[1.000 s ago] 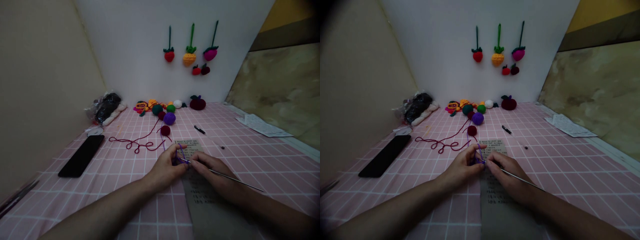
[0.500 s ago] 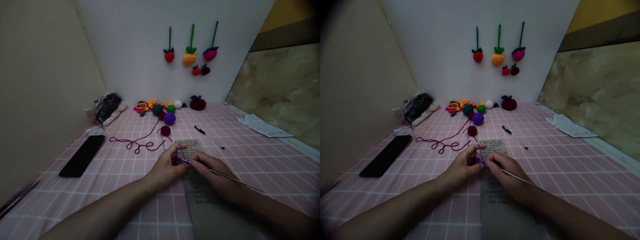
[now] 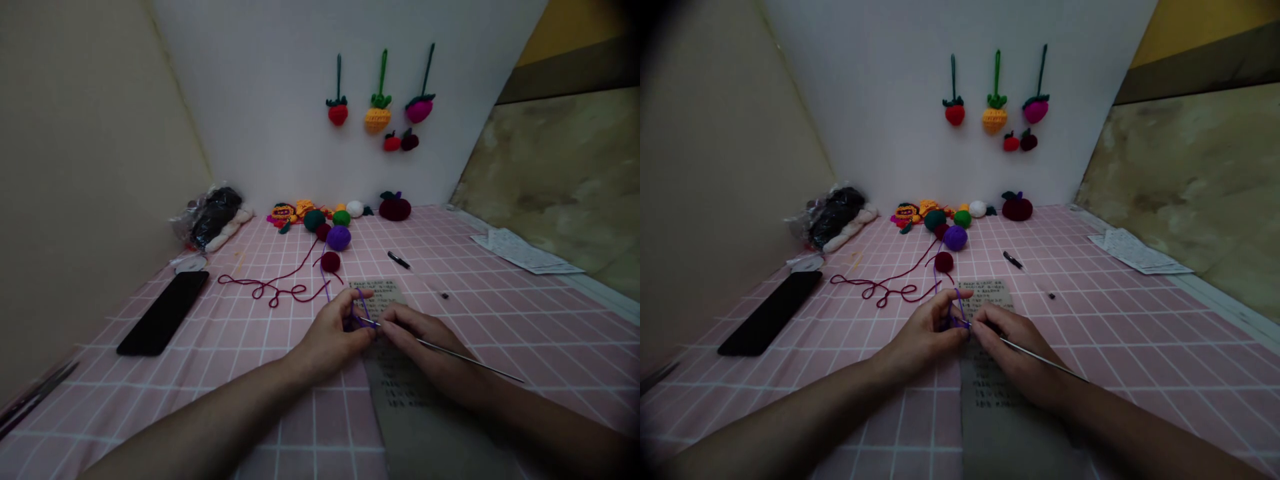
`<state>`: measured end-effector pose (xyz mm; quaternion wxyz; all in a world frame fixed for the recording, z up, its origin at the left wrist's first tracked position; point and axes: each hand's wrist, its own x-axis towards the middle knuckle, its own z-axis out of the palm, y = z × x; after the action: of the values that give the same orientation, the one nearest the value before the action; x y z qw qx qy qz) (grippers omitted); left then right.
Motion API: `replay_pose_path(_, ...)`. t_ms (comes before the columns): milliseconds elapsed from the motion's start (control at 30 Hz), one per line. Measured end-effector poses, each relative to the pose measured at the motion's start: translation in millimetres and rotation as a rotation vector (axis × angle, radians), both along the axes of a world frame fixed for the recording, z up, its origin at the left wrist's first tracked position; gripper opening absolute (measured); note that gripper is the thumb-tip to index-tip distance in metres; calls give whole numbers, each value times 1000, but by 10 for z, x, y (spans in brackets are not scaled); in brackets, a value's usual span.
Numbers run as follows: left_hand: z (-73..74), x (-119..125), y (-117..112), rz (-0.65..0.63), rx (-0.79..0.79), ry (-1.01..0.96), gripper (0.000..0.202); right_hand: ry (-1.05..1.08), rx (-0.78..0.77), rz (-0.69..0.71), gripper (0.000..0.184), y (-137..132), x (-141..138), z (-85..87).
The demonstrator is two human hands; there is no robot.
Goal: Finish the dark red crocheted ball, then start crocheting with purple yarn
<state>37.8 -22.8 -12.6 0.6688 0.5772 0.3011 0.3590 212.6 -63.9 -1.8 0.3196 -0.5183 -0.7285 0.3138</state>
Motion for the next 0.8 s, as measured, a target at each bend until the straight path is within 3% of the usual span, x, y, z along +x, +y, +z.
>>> replay_pose_path(800,3,6,1,9,-13,-3,50,4,-1,9,28,7,11,-17)
